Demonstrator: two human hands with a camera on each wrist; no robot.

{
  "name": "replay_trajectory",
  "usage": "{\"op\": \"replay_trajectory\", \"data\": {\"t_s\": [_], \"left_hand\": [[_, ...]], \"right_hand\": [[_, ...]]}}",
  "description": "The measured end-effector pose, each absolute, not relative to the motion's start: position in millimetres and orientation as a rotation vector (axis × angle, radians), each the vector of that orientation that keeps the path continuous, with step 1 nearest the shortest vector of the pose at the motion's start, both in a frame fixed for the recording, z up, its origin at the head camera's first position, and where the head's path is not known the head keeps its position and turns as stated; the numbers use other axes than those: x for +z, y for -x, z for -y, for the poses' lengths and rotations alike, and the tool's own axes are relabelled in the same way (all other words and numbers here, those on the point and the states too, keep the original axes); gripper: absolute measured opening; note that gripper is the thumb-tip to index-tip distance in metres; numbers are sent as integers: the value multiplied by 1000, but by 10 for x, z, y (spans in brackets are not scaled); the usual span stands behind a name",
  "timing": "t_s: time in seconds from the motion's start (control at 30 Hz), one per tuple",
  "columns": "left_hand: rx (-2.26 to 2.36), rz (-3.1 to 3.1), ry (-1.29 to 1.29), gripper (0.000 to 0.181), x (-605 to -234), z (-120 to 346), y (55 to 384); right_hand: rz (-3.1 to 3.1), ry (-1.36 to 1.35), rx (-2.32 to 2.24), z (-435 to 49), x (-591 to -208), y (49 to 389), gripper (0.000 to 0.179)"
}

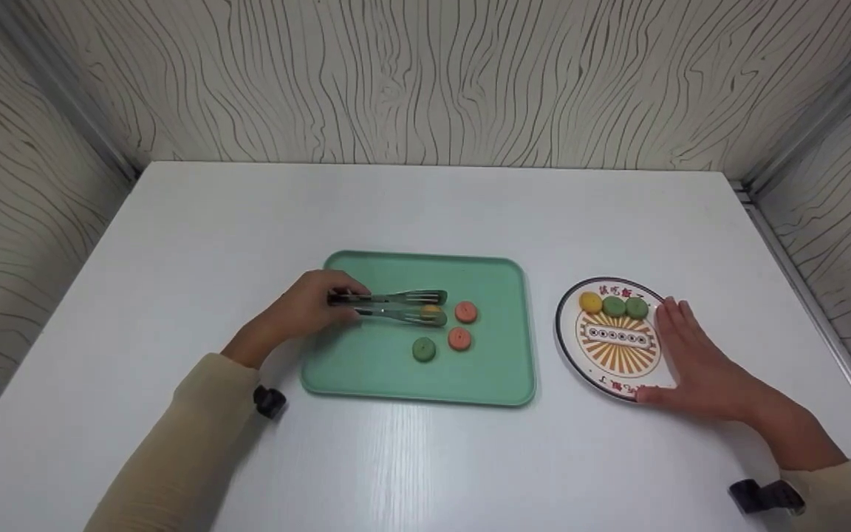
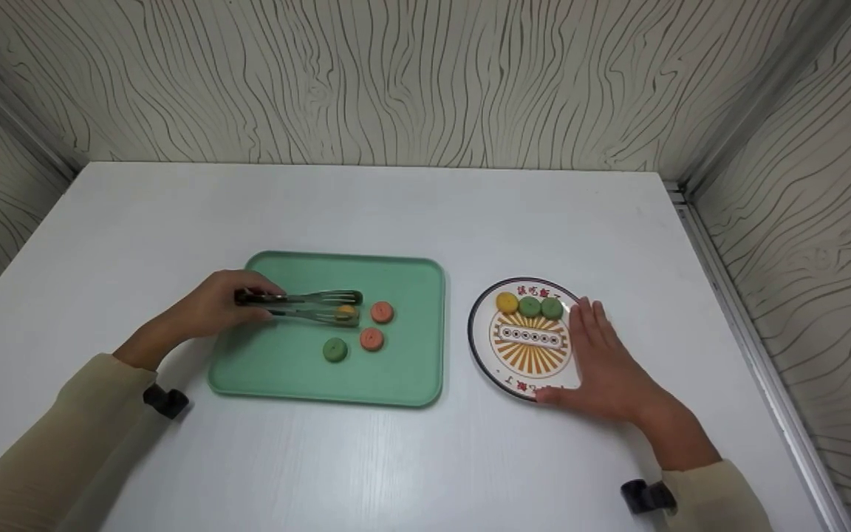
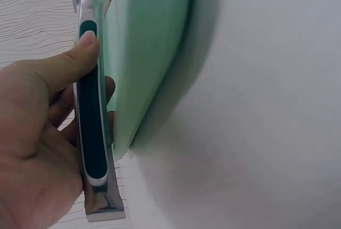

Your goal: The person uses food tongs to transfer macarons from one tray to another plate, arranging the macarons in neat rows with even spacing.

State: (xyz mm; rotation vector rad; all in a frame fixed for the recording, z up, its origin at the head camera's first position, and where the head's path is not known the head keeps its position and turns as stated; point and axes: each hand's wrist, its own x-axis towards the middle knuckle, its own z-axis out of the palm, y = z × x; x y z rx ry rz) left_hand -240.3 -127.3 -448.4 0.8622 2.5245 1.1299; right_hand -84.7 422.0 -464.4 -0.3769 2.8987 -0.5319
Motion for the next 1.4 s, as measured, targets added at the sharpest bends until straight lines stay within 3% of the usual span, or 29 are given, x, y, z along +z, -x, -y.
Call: {"op": "replay_trajectory", "data": {"t_s": [1.4], "left_hand": [[1136,-2543,-826,26,-4477,1221,2379]], "right_hand": [[-2925,409,-471,-4216,-4626,844,127]]}}
